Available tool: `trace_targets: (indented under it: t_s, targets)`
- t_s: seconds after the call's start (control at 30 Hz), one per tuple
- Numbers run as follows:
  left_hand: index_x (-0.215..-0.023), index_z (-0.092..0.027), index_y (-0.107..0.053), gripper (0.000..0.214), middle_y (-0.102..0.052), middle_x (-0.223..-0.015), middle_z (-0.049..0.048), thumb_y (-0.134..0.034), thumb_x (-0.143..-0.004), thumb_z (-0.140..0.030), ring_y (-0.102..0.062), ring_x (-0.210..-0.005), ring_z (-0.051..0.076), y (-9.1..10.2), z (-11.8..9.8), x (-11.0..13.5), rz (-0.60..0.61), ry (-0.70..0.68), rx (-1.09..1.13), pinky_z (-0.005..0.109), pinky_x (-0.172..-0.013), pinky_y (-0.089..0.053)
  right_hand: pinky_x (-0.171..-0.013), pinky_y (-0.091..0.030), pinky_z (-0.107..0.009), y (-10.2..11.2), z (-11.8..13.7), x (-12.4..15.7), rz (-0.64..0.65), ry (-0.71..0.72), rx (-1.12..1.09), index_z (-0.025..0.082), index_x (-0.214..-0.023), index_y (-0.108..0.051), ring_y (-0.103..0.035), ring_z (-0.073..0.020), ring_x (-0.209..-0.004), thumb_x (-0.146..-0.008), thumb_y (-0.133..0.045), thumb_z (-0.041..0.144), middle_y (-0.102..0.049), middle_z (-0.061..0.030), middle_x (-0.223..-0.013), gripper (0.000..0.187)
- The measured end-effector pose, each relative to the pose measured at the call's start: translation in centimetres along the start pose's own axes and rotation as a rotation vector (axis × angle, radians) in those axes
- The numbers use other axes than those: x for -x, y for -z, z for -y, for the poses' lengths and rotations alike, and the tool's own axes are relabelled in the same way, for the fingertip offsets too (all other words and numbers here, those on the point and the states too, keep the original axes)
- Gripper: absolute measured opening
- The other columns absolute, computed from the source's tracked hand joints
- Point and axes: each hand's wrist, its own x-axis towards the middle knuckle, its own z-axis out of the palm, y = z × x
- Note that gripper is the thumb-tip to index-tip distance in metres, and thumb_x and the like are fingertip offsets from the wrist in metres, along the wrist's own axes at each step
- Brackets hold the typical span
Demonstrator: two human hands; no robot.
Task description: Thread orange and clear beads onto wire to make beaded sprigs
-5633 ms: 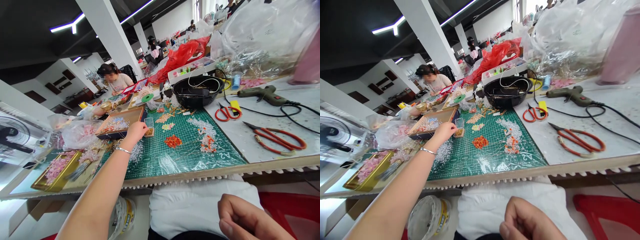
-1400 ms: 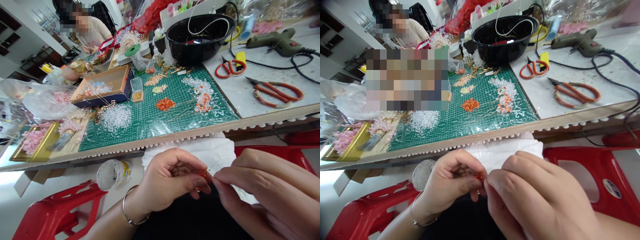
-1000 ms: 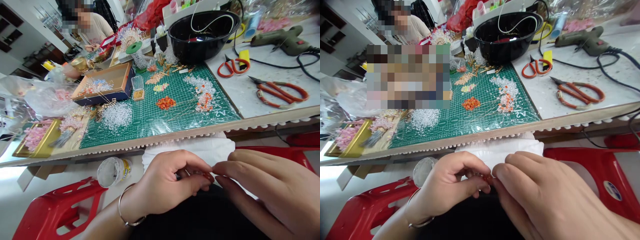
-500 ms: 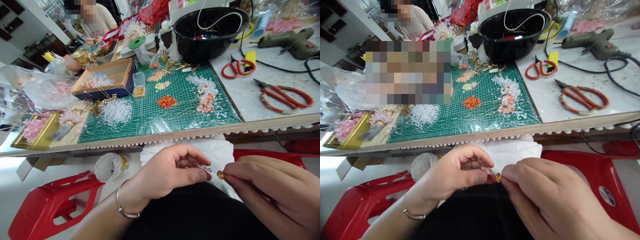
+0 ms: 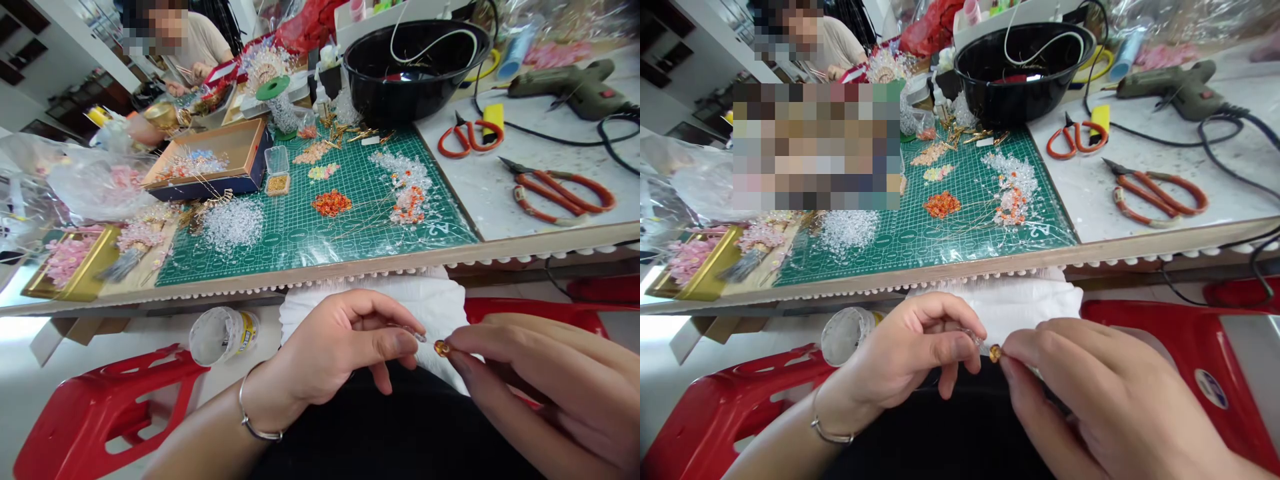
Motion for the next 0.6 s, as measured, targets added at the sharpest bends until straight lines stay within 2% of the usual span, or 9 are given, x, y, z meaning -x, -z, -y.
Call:
trace_targets:
  t_s: [0.1, 0.17, 0.3, 0.47, 0.6]
  targets:
    - [-0.088, -0.014, -0.070, 0.022, -0.070, -0.070, 0.0009, -0.084, -0.079, -0.030, -0.059, -0.049, 0.007, 0.16, 0.03, 0.10, 0.007, -0.008, -0.002, 0.016, -0.044, -0.048, -0.038, -0.046, -0.021, 0.03, 0.21, -0.07, 0.085, -0.012, -0.046, 0.028, -0.096, -0.057, -0.063, -0.0126, -0.043, -0.090, -0.055, 0.015, -0.068, 0.0053, -0.063, 0.015]
    - [-0.088, -0.014, -0.070, 0.023, -0.070, -0.070, 0.0009, -0.084, -0.078, -0.031, -0.059, -0.049, 0.007, 0.23, -0.01, 0.18, 0.005, -0.004, -0.016, 0.016, -0.044, -0.049, -0.035, -0.043, -0.021, 0.06, 0.29, -0.03, 0.082, -0.037, -0.039, 0.029, -0.094, -0.056, -0.061, -0.0125, -0.042, -0.088, -0.055, 0.016, -0.064, 0.0064, -0.060, 0.014]
    - [-0.088, -0.014, -0.070, 0.026, -0.070, -0.070, 0.0009, -0.084, -0.077, -0.033, -0.059, -0.049, 0.007, 0.21, -0.08, 0.40, -0.001, 0.004, -0.037, 0.017, -0.045, -0.049, -0.034, -0.041, -0.019, 0.11, 0.36, 0.18, 0.068, 0.008, -0.038, 0.027, -0.088, -0.057, -0.055, -0.0103, -0.038, -0.086, -0.057, 0.014, -0.059, 0.0065, -0.056, 0.014]
    - [-0.088, -0.015, -0.072, 0.027, -0.069, -0.070, 0.0011, -0.084, -0.076, -0.036, -0.059, -0.051, 0.008, 0.19, 0.02, 0.60, -0.025, -0.006, -0.045, 0.018, -0.047, -0.048, -0.031, -0.038, -0.020, 0.05, 0.60, 0.36, 0.059, -0.027, -0.018, 0.028, -0.087, -0.056, -0.051, -0.0098, -0.034, -0.089, -0.057, 0.018, -0.056, 0.0072, -0.054, 0.010]
    - [-0.088, -0.015, -0.072, 0.026, -0.070, -0.071, 0.0006, -0.085, -0.076, -0.034, -0.059, -0.050, 0.008, 0.34, 0.08, 0.61, -0.009, -0.009, -0.037, 0.019, -0.047, -0.049, -0.027, -0.032, -0.018, 0.00, 0.65, 0.05, 0.101, -0.018, -0.048, 0.028, -0.090, -0.054, -0.047, -0.0077, -0.032, -0.090, -0.055, 0.017, -0.054, 0.0088, -0.053, 0.011]
